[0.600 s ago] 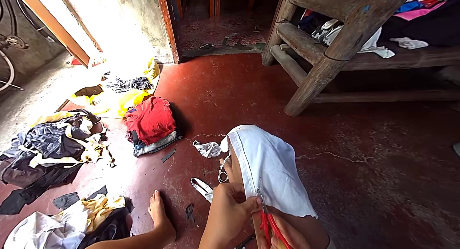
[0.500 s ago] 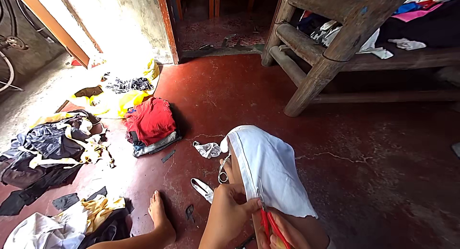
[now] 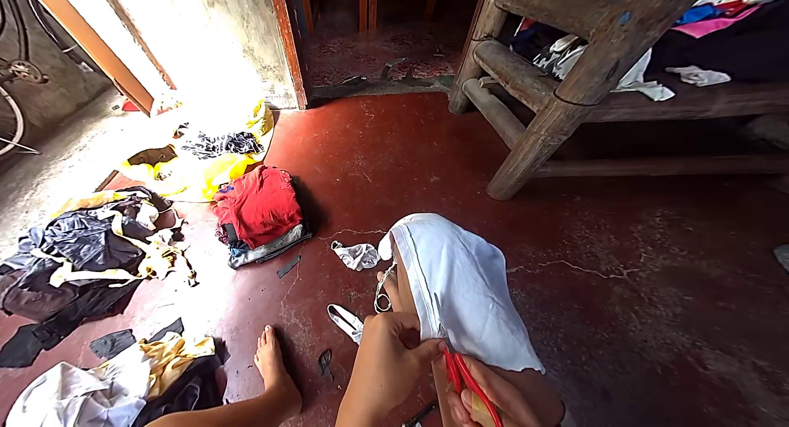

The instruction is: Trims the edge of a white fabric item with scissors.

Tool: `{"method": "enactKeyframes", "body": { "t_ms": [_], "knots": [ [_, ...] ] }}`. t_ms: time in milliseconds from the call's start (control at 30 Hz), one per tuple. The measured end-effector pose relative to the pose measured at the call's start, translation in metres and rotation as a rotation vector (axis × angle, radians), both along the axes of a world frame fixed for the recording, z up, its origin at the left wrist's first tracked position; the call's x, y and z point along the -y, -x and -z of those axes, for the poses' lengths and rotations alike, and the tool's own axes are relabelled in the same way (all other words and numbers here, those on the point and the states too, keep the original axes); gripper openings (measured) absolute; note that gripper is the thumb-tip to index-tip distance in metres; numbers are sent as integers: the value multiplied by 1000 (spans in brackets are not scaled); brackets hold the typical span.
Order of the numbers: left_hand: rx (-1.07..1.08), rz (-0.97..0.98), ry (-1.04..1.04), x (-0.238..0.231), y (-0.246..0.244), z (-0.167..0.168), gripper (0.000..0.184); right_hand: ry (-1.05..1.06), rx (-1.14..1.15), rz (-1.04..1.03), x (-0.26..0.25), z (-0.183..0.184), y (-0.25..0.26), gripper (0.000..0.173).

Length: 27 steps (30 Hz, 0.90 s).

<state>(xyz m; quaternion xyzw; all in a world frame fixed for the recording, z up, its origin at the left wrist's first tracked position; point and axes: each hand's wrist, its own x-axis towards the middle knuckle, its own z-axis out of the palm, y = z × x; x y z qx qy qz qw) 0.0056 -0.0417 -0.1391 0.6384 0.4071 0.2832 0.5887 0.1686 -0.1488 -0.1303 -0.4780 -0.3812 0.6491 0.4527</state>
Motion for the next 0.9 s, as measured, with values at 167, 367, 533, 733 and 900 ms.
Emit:
{"method": "enactKeyframes", "body": {
  "t_ms": [167,367,533,733,900],
  "knots": [
    [-28,1,-35,-1,-1,0,12,6,-28,3,2,2,1,28],
    [-59,9,-36,-2,-2,1,13,11,-58,24,3,-1,1,31],
    [-69,4,-51,-2,-3,2,14,-27,-11,17,2,-3,-2,31],
    [-82,-6,-56,-3,-1,5,16,-28,6,28,2,-2,-4,32],
    [-99,-56,-31,0,-7,4,27,-46,20,23,2,-5,-5,31]
  ]
}}
